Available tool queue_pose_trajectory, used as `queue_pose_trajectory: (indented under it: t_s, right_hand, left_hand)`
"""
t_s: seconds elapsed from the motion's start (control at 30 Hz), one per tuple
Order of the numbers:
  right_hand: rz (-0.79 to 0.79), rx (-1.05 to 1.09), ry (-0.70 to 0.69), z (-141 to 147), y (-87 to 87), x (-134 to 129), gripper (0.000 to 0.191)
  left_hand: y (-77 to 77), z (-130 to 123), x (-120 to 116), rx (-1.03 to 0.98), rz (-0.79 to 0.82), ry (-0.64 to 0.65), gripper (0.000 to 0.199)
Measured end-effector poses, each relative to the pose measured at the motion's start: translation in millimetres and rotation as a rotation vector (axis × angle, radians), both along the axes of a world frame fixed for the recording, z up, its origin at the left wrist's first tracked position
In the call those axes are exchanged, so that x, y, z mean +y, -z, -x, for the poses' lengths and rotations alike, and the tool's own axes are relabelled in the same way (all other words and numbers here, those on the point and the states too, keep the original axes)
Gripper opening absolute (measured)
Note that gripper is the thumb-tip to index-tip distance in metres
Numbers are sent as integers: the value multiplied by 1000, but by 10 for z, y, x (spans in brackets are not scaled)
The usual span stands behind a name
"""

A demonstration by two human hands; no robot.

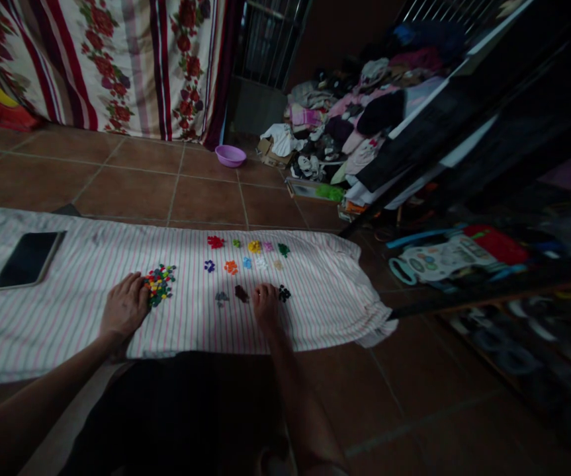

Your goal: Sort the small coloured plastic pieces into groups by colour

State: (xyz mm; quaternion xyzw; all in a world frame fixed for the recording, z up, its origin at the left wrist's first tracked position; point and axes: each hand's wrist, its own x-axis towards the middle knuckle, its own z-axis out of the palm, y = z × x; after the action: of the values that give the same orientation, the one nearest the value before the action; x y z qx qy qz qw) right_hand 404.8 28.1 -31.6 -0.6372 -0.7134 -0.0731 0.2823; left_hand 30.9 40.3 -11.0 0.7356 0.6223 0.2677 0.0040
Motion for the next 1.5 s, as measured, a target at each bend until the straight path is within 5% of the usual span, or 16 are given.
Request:
queue_pose_trajectory:
  t_s: [0.2,0.4,0.63,0.83,1.2,1.5]
  right_hand:
    - [-32,-8,18,3,17,-56,23]
    - [-78,66,-110,1,-108,-17,27]
    - [-62,145,-171,411,-199,131,28]
    - [-38,167,-110,687,-57,120,23]
    - [7,178,-3,697,-3,-114,20]
    - [-7,155,-13,703,-105,-201,25]
  left_hand:
    - [-7,-2,2,-12,31,1,37]
    - [-13,-5,2,-39,3,2,36]
    - [4,-5,13,-30,9,-17,39]
    - [26,12,12,-13,-23,6,38]
    - [-8,-2,0,82,13,13,38]
    - [-14,-20,12,13,5,-34,45]
